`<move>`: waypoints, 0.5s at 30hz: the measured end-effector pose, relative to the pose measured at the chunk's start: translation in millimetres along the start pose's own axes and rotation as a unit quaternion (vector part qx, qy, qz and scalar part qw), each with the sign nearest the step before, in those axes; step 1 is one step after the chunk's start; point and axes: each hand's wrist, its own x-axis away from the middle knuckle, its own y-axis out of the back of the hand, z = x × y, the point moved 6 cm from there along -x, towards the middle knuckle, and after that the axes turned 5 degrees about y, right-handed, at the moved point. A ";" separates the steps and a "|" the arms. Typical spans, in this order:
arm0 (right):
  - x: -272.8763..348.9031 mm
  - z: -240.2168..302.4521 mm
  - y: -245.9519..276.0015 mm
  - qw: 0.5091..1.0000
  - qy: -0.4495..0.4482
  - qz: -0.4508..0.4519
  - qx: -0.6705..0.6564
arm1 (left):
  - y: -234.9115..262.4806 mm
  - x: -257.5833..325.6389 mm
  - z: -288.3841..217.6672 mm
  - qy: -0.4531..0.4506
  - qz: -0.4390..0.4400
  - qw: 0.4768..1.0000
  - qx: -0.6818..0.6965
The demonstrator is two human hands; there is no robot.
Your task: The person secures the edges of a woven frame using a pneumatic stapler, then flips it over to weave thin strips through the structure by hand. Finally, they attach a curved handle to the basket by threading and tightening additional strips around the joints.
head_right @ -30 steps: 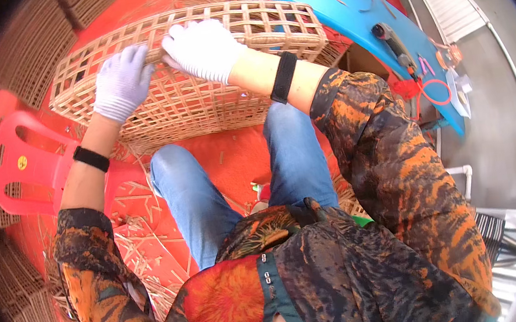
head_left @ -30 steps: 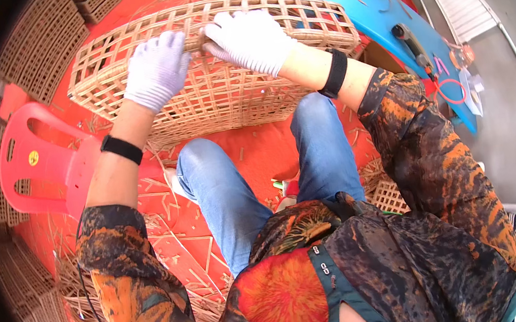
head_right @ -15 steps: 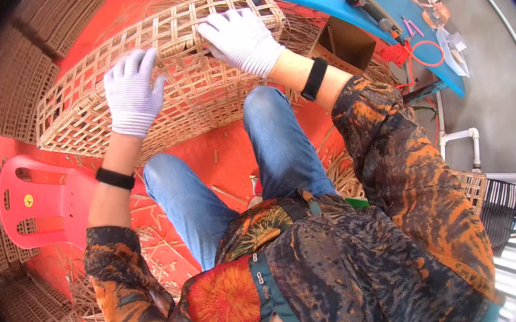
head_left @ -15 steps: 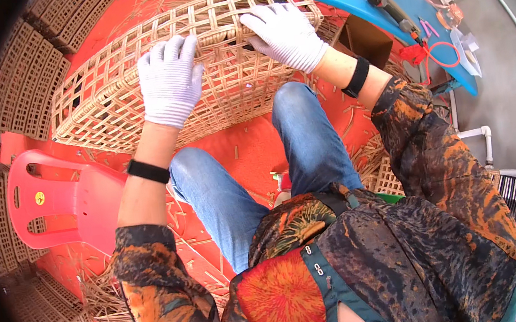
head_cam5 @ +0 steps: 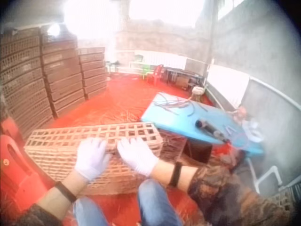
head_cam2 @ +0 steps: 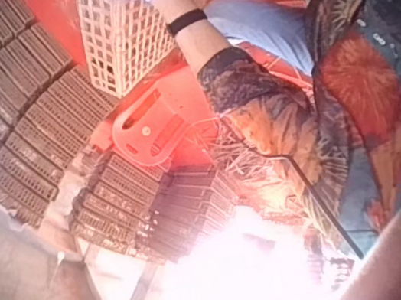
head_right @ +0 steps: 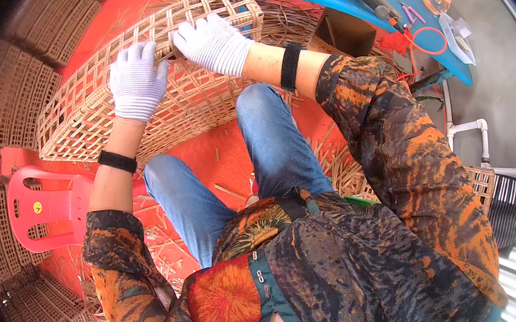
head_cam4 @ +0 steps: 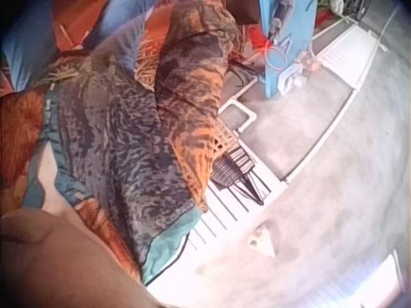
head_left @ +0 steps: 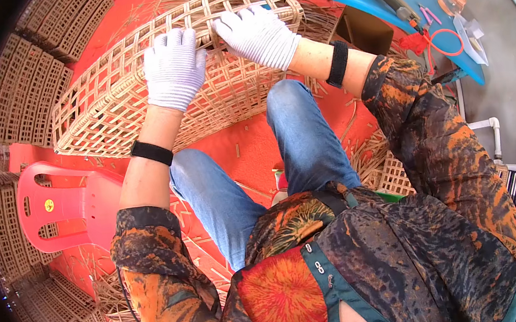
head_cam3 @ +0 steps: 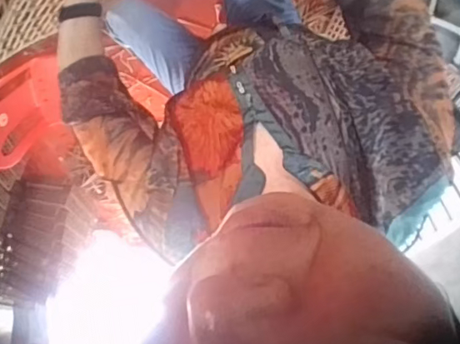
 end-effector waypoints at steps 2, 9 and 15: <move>-1.0 0.0 0.0 1.000 0.002 -0.005 -0.006 | 2.0 0.3 2.7 -0.017 -0.016 1.000 0.014; -2.5 2.9 -0.7 0.999 -0.030 -0.023 -0.033 | 2.6 0.4 5.0 -0.038 0.004 0.999 0.019; 5.0 -11.8 13.7 0.992 -0.034 -0.047 -0.110 | 3.7 -4.2 5.1 -0.029 0.006 0.999 0.030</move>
